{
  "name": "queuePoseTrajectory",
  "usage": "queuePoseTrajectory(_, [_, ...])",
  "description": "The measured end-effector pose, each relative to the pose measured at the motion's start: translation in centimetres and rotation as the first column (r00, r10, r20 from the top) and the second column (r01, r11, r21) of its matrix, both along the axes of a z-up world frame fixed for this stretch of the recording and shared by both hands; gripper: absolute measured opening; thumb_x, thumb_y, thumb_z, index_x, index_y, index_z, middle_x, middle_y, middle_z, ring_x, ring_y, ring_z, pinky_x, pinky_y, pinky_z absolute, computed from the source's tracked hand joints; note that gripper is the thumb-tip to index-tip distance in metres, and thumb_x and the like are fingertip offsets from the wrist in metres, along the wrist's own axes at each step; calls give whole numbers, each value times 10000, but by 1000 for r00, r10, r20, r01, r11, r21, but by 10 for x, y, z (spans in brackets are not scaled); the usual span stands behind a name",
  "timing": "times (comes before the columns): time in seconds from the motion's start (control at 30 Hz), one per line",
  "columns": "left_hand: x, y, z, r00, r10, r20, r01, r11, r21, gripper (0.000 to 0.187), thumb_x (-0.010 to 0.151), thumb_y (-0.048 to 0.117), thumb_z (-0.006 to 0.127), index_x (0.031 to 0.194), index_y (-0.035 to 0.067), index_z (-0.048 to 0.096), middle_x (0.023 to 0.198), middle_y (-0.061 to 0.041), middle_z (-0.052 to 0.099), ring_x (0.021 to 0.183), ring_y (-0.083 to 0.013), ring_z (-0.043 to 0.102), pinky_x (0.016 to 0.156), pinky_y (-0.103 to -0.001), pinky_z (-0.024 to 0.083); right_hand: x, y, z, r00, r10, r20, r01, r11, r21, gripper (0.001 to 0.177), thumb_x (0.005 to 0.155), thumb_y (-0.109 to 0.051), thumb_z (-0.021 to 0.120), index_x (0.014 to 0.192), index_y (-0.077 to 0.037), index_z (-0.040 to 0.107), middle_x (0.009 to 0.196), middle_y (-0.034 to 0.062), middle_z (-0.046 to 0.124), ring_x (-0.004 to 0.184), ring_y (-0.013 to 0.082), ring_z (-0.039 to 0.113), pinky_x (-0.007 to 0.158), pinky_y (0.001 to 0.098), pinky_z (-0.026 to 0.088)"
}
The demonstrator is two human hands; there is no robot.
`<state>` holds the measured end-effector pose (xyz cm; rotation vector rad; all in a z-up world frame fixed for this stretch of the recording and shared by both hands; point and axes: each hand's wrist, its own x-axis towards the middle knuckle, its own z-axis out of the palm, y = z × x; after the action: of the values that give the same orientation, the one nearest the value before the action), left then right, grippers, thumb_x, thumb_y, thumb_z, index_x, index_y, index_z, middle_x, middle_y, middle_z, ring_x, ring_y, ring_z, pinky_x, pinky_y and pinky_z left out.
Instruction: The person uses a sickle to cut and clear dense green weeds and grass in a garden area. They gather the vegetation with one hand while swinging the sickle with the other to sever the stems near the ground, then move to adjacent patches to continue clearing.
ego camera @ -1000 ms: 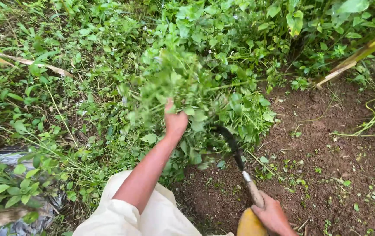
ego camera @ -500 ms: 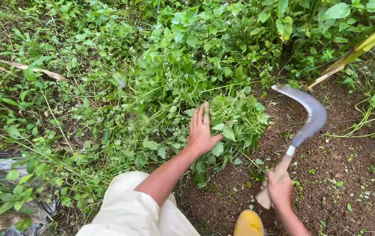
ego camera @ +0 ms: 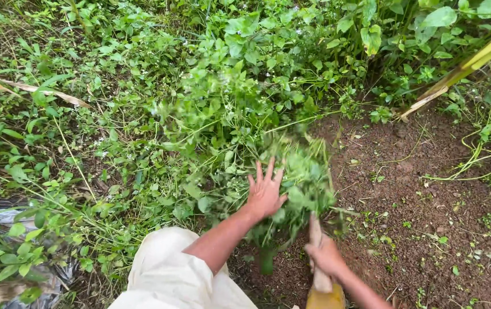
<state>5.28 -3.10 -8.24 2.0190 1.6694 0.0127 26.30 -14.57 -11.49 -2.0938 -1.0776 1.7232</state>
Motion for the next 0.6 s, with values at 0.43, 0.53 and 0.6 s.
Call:
queuePoseTrajectory(0.43, [-80,-9,-9,945,-133,-299,20,936,-353,922,894,291,568,1666,275,64,1738,-100,-86,1537,-554,-47,1153,-792,132,-81,-30,-4,962,-32,-271,2,994,-109,173,906,17,610,1054,-8,523,610,118,550,425,224,510,391,370,498])
queuePoseTrajectory(0.53, [-141,-9,-28,869,-208,-448,-21,891,-453,974,920,570,682,1656,326,92,1738,-20,-12,1538,-534,43,1081,-853,225,-115,-34,6,930,79,-359,-141,979,-150,92,884,21,625,934,11,547,568,108,568,398,208,524,388,353,515])
queuePoseTrajectory(0.6, [-179,-14,-7,833,-233,-502,-40,880,-474,913,932,514,711,1645,338,168,1731,14,74,1533,-519,130,1055,-871,266,-130,-31,6,913,147,-381,-223,961,-164,109,874,27,616,979,54,597,579,109,598,398,189,550,388,337,547])
